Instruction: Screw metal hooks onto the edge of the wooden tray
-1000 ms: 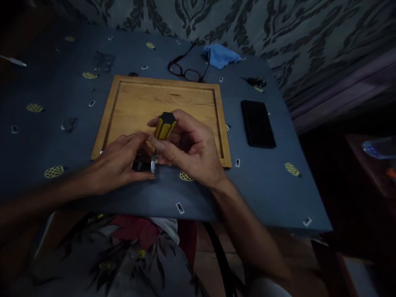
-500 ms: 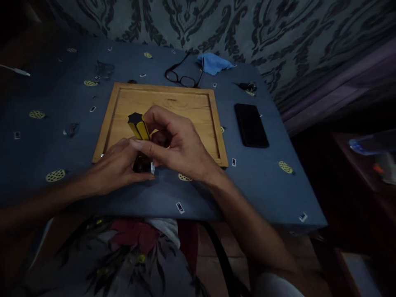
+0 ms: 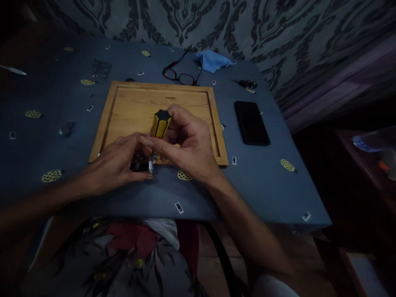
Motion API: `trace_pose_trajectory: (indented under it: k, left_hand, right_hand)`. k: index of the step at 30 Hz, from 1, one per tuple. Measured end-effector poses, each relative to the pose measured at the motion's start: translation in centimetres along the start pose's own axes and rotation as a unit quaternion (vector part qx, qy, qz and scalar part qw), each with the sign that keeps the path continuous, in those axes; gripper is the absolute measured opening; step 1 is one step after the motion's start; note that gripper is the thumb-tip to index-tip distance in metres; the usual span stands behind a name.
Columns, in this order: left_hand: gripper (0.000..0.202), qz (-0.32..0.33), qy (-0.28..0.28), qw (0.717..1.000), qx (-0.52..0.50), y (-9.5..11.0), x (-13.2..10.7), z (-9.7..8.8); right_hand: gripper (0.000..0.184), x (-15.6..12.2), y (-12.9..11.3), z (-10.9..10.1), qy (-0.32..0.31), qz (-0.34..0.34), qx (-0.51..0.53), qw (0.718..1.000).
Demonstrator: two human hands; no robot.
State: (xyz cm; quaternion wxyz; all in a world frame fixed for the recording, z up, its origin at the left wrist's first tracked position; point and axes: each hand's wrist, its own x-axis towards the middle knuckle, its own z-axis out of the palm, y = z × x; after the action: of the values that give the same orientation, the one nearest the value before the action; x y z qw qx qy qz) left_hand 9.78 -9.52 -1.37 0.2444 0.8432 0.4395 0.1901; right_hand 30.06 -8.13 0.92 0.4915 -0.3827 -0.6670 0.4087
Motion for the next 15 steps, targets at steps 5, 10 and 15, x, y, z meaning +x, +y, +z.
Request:
trace_pose_trajectory:
  k: [5,10,15]
  left_hand:
    - [0.059,-0.016,-0.007,1.0,0.002,0.1,0.1,-0.1]
    - [0.062,-0.018,-0.011,1.0,0.005,0.2,0.2,-0.1]
    - [0.071,-0.031,-0.014,0.999,-0.006,0.1,0.0,-0.1]
  right_hand:
    - [0.03,-0.2,-0.7,-0.3,-0.044,-0.01,0.014,0.999]
    - [0.024,-0.4,0.4,0.2,0.024,-0.087,-0.024,0.996]
    - [0.022,-0.4,0.9,0.8,0.123,-0.121,0.0,0.985]
